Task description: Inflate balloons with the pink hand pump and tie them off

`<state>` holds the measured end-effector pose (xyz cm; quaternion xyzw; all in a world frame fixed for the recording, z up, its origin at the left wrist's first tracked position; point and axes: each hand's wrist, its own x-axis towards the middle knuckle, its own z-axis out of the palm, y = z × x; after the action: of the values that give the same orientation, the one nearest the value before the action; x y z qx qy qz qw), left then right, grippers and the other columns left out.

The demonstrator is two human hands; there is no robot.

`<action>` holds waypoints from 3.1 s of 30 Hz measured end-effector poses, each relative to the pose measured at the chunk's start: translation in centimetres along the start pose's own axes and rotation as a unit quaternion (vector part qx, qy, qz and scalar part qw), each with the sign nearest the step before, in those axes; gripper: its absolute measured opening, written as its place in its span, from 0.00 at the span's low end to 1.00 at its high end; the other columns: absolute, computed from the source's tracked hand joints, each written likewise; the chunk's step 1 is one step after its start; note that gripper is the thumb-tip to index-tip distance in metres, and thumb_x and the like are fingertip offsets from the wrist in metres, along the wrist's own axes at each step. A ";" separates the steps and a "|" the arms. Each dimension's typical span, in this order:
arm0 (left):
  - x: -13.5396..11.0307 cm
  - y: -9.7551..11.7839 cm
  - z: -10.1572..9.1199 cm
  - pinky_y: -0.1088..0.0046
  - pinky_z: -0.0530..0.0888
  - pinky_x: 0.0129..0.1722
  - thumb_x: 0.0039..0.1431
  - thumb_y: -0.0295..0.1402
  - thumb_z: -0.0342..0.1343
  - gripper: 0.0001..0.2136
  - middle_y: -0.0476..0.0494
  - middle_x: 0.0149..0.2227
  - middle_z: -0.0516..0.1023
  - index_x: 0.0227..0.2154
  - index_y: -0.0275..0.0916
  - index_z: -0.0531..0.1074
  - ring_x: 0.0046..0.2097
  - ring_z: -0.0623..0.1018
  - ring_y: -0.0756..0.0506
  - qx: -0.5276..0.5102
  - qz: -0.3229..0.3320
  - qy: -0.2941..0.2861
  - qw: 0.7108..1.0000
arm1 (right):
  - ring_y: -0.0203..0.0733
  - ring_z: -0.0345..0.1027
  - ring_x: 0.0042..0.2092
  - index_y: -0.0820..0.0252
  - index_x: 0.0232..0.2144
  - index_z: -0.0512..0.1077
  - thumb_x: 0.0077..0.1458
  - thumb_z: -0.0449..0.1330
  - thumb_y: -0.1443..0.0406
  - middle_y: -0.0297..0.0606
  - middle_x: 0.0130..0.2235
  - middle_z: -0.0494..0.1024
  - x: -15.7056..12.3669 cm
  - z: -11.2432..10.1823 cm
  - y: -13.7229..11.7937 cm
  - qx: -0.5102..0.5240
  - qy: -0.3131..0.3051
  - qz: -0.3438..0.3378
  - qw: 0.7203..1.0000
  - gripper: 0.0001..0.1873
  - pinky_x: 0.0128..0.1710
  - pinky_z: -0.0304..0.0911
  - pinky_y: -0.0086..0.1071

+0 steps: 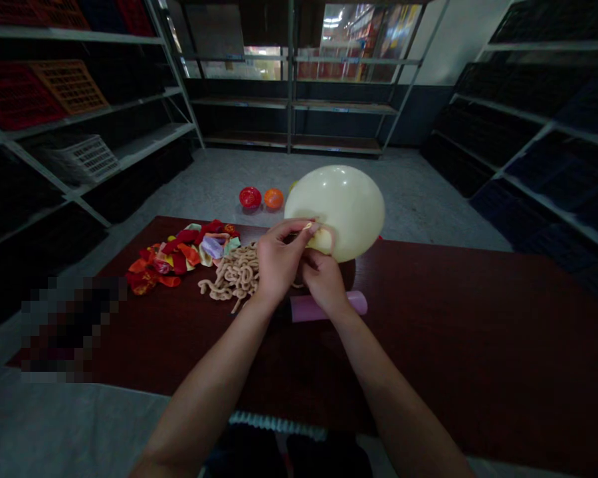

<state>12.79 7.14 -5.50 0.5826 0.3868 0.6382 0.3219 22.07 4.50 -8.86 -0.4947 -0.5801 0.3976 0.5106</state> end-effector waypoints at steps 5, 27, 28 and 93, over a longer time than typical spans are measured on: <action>1.1 -0.7 -1.1 0.71 0.77 0.39 0.53 0.39 0.64 0.11 0.42 0.36 0.82 0.34 0.37 0.80 0.36 0.80 0.48 -0.062 -0.061 0.044 0.995 | 0.33 0.58 0.25 0.60 0.26 0.73 0.58 0.54 0.61 0.30 0.21 0.68 -0.7 -2.9 -1.4 -0.139 -0.168 -0.028 0.976 0.13 0.28 0.52 0.29; -1.2 0.6 0.0 0.67 0.76 0.47 0.60 0.26 0.58 0.05 0.42 0.41 0.81 0.37 0.38 0.77 0.44 0.80 0.47 0.191 0.219 -0.014 0.957 | 0.40 0.71 0.37 0.57 0.39 0.76 0.51 0.61 0.45 0.38 0.34 0.78 -0.2 -2.1 -1.8 0.210 -0.003 0.078 0.975 0.24 0.39 0.68 0.35; -1.2 0.5 0.1 0.67 0.76 0.46 0.60 0.26 0.58 0.05 0.42 0.41 0.81 0.37 0.38 0.77 0.44 0.80 0.47 0.197 0.218 -0.018 0.956 | 0.37 0.69 0.33 0.58 0.36 0.76 0.50 0.61 0.45 0.35 0.29 0.75 -0.1 -2.0 -1.7 0.206 0.005 0.082 0.975 0.23 0.34 0.67 0.33; 5.4 1.6 -0.8 0.73 0.74 0.35 0.57 0.42 0.61 0.12 0.43 0.31 0.80 0.30 0.37 0.77 0.34 0.78 0.47 -0.017 0.098 -0.227 0.969 | 0.30 0.58 0.16 0.58 0.43 0.76 0.53 0.59 0.56 0.30 0.20 0.73 3.8 -7.6 -6.8 0.126 -0.116 0.060 0.983 0.18 0.15 0.48 0.28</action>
<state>11.44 10.87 -1.49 0.7418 0.2340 0.5243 0.3467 28.51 6.56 -0.32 -0.4107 -0.5497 0.5523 0.4735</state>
